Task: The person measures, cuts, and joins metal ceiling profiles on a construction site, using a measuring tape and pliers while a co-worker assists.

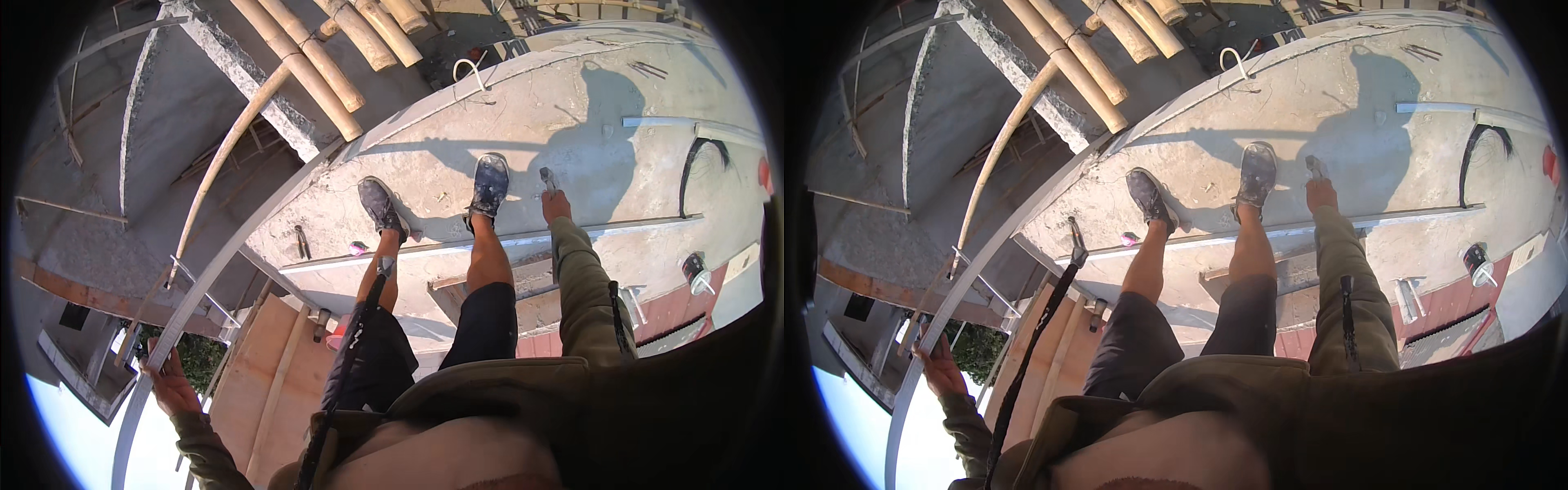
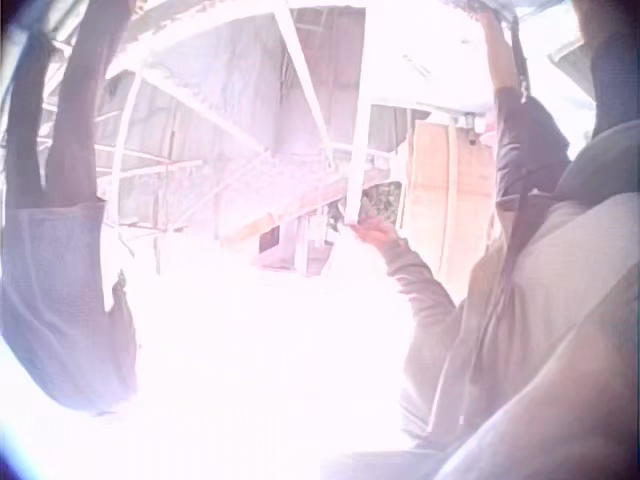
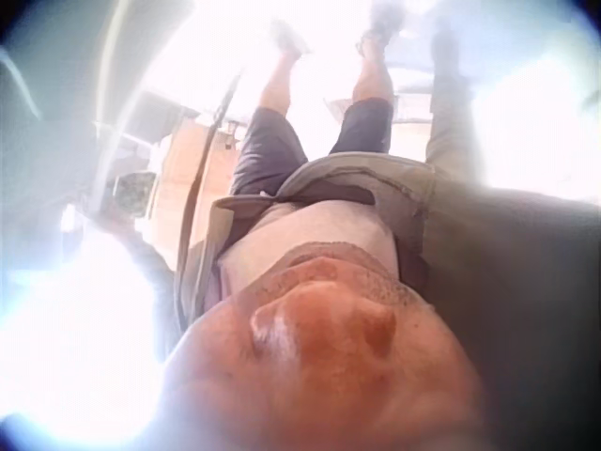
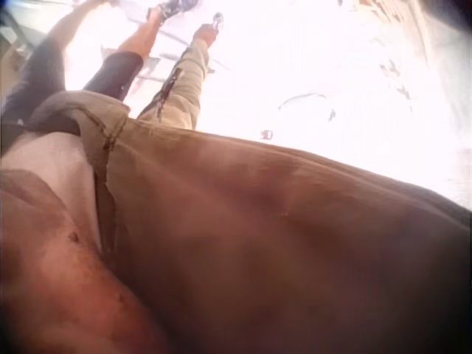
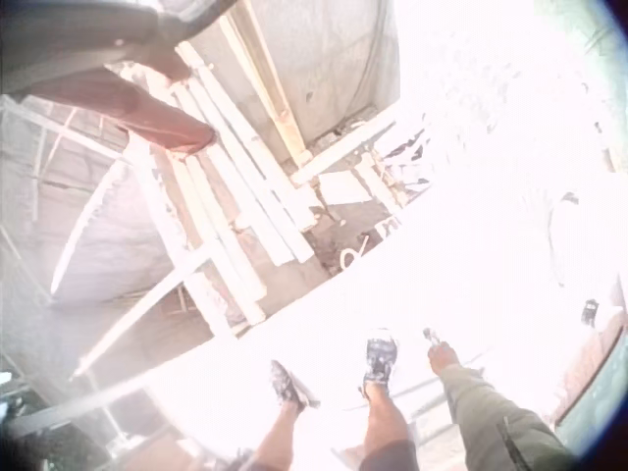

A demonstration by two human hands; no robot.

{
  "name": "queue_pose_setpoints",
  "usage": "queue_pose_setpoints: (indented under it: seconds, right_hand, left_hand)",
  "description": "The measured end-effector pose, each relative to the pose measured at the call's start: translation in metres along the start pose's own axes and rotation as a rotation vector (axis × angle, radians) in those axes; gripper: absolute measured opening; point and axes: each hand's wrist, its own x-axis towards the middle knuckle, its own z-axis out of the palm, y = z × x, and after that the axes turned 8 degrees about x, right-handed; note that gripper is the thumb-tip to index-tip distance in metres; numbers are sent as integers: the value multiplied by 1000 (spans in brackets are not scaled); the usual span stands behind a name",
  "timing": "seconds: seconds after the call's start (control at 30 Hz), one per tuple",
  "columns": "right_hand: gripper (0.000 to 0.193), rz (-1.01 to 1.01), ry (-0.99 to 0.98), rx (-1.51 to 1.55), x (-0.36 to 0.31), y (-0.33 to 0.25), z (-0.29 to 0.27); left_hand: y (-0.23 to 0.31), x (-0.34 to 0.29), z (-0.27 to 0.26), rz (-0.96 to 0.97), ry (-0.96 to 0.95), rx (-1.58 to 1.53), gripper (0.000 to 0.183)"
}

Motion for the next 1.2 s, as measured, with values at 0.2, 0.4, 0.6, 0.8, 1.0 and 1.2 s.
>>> queue_pose_setpoints:
  seconds: [0.2, 0.4, 0.6, 0.8, 1.0, 1.2]
  right_hand:
    - [37, 273, -261, 199, -215, -43, -92]
    - [28, 239, -352, 334, -366, -99, -162]
    - [32, -85, -347, 262, -439, -203, -204]
    - [28, -104, -384, 194, -445, -267, -202]
    - [21, 89, -585, 250, -351, -273, -194]
    - [46, 207, -733, 539, -352, -350, -191]
  left_hand:
    - [-8, -15, -17, 77, -126, -53, 39]
    - [4, 4, -44, 324, -225, -228, 18]
    - [102, -27, -77, 476, -234, -309, 19]
    - [117, -33, -88, 586, -121, -185, 31]
    - [102, -50, -73, 492, -36, -343, 26]
    - [59, -31, -27, 420, -76, -277, 18]
